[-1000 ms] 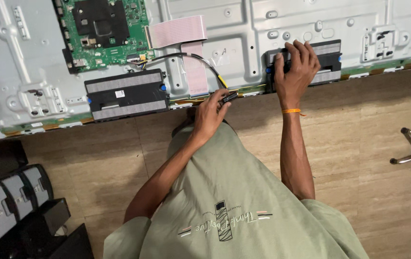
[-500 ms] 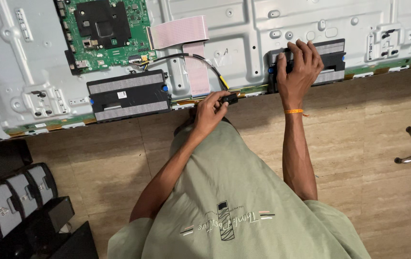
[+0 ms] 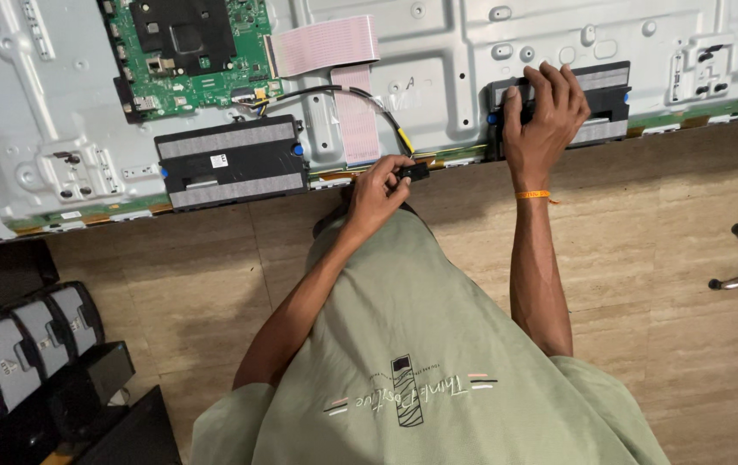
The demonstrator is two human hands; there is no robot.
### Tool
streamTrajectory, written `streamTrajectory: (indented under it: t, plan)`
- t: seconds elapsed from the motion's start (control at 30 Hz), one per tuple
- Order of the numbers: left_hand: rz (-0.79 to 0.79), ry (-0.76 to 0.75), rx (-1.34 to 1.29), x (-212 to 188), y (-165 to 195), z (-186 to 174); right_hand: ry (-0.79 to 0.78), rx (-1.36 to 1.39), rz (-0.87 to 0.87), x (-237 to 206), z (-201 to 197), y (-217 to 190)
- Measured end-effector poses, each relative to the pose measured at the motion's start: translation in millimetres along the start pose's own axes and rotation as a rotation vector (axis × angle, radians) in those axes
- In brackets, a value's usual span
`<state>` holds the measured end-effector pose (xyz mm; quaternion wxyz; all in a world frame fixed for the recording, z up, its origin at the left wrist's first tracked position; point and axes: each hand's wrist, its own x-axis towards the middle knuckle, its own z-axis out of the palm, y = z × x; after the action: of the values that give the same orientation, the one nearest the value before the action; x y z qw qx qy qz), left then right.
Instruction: The person works on a television lying face-down, reconnecting a black cable connector to the mainboard area and routing the cable along the metal chassis. They press the connector into place, adjust nearby boards and ribbon cables, and reposition the cable across the panel.
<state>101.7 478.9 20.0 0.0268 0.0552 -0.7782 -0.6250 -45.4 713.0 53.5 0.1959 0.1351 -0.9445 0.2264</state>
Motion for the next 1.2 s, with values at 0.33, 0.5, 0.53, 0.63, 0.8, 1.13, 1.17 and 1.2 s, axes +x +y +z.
streamTrajectory:
  t: [0.33, 0.5, 0.53, 0.63, 0.8, 1.13, 1.17, 1.2]
  plan:
    - [0.011, -0.018, -0.014, -0.6, -1.5, -0.4, 0.014, -0.006, -0.014, -2.4, 6.1, 5.9]
    - [0.038, -0.028, -0.025, -0.1, 1.3, -2.5, 0.013, -0.014, -0.014, -2.9, 7.3, 7.5]
    - [0.05, -0.025, -0.031, -0.2, 1.6, -2.6, 0.009, -0.013, -0.011, -2.9, 7.2, 7.7]
    - [0.022, -0.018, -0.04, -0.7, 1.4, -2.5, 0.007, -0.017, -0.011, -2.8, 6.8, 8.0]
    - [-0.033, -0.001, 0.022, -1.9, 0.1, -1.5, 0.004, -0.013, -0.015, -3.3, 5.6, 6.4]
    - [0.032, -0.001, -0.001, -0.1, 3.2, -3.5, 0.002, -0.013, -0.008, -4.1, 5.1, 4.6]
    - [0.036, -0.001, 0.002, 0.0, 2.8, -3.5, 0.003, -0.012, -0.007, -4.5, 5.7, 5.1]
    - [0.025, -0.007, -0.003, 0.3, 2.4, -3.4, 0.005, -0.011, -0.007, -4.5, 6.4, 5.8]
